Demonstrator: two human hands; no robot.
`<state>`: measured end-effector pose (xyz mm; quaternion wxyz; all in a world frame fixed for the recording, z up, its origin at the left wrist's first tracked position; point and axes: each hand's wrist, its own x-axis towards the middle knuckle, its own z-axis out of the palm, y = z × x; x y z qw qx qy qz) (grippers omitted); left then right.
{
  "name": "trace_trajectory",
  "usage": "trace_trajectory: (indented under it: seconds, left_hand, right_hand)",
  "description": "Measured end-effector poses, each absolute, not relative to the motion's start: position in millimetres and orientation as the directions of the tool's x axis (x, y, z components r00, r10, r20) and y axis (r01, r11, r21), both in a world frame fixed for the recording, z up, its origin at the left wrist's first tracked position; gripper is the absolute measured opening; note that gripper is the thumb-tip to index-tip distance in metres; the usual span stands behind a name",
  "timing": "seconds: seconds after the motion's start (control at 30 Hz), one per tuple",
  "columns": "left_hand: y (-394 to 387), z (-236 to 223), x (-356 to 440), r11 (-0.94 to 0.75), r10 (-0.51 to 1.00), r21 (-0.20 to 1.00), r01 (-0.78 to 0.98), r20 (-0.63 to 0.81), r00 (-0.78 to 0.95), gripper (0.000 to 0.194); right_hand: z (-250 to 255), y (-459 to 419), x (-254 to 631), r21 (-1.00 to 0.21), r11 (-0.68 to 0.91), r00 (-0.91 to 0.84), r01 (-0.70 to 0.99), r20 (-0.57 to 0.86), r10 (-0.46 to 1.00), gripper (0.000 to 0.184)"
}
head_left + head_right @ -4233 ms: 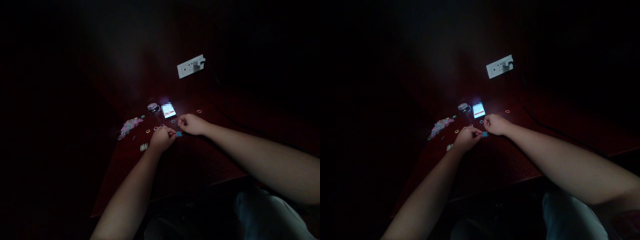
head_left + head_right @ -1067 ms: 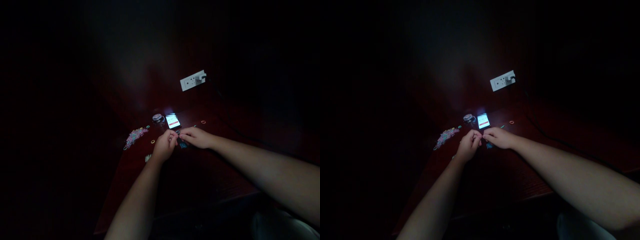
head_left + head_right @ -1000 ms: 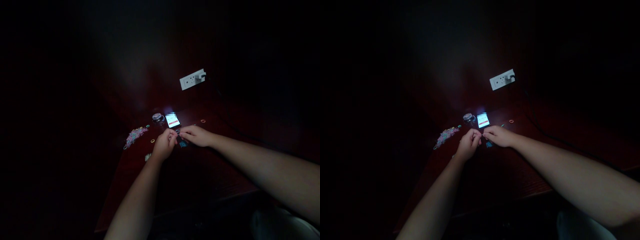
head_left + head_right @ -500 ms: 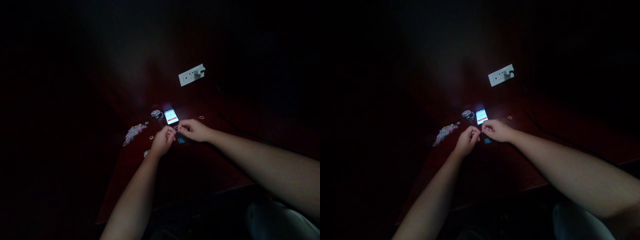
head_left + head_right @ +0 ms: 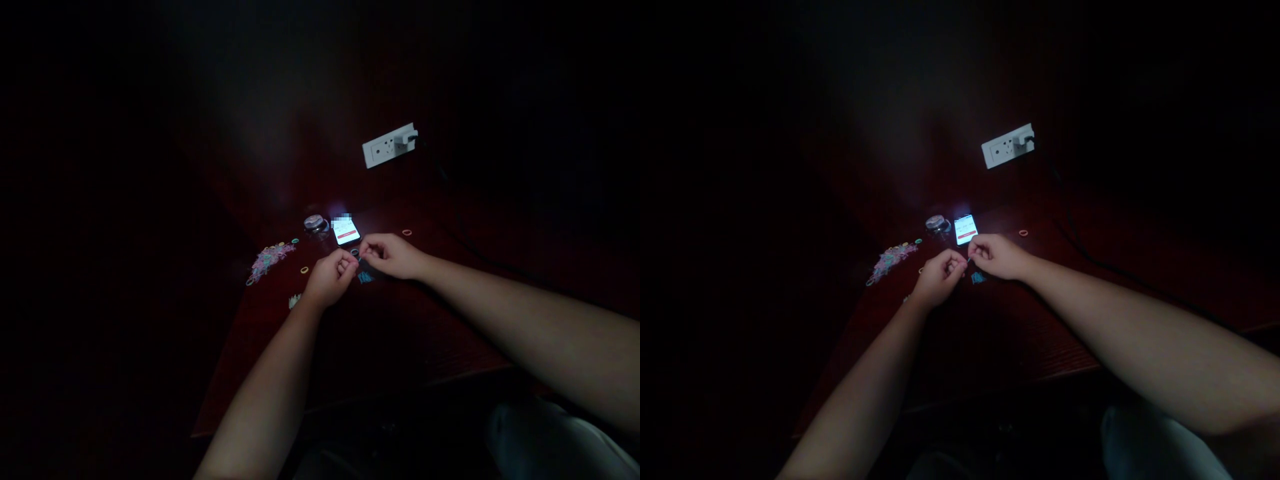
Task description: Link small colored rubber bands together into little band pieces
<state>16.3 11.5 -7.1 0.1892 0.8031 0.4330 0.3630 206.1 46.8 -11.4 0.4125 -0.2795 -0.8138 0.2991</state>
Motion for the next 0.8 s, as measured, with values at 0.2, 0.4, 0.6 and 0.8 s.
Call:
trace_trajectory:
  seconds: [0.2, 0.4, 0.6, 0.8]
  left_hand:
    - [14.9, -9.1, 15.0, -0.56, 0.823, 0.574, 0.598, 0.473, 0.316, 0.016]
    - [15.2, -9.1, 14.9, -0.565, 0.817, 0.532, 0.631, 0.466, 0.338, 0.017]
    - [14.0, -7.0, 15.1, -0.568, 0.814, 0.513, 0.643, 0.463, 0.35, 0.017]
    - [11.9, -5.5, 17.0, -0.556, 0.821, 0.528, 0.642, 0.468, 0.327, 0.017]
  right_hand:
    - [-10.5, 46.4, 206.9, -0.691, 0.687, -0.514, 0.222, 0.516, 0.685, 0.008]
    - [-11.4, 47.6, 206.9, -0.695, 0.688, -0.515, 0.208, 0.52, 0.681, 0.007]
    - [-10.2, 47.1, 206.8, -0.702, 0.682, -0.498, 0.205, 0.525, 0.691, 0.007]
    - [-10.4, 47.3, 206.8, -0.695, 0.687, -0.477, 0.21, 0.541, 0.693, 0.007]
